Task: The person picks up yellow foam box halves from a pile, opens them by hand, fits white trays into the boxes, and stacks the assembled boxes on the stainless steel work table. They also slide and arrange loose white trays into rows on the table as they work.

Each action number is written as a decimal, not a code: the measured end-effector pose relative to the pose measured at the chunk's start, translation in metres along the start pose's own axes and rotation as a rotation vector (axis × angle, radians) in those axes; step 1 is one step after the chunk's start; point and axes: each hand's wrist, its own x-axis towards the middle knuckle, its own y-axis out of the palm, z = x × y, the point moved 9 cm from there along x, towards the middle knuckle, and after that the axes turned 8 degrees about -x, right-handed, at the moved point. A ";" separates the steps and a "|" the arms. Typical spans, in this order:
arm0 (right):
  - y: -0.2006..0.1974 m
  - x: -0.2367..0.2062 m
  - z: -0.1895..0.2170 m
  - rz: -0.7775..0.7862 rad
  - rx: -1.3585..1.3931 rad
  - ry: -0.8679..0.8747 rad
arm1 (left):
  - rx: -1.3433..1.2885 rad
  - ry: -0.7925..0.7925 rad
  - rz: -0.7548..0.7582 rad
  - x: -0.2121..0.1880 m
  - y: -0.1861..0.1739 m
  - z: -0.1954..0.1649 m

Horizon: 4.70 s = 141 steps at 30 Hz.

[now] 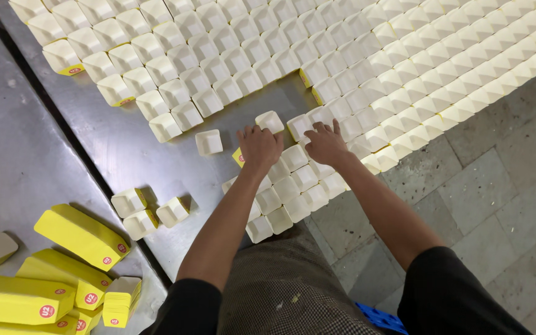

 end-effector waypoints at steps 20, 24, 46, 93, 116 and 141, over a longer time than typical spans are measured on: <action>0.013 0.044 0.113 -0.291 0.059 -0.301 | -0.198 0.037 0.121 -0.071 -0.013 0.079; 0.003 0.041 0.126 -0.285 0.076 -0.368 | -0.227 0.075 0.124 -0.070 -0.025 0.081; -0.048 0.097 0.003 -0.476 -0.012 0.139 | -0.524 -0.473 -0.133 -0.217 -0.041 0.103; -0.036 0.076 0.104 -0.400 -0.010 0.126 | -0.857 -0.795 0.175 -0.237 0.030 0.158; -0.048 0.077 0.107 -0.420 -0.216 -0.180 | -0.902 -0.615 0.048 -0.219 -0.017 0.164; -0.014 0.028 0.301 -0.327 -0.310 -0.574 | 0.134 -0.169 -0.160 -0.201 -0.099 0.223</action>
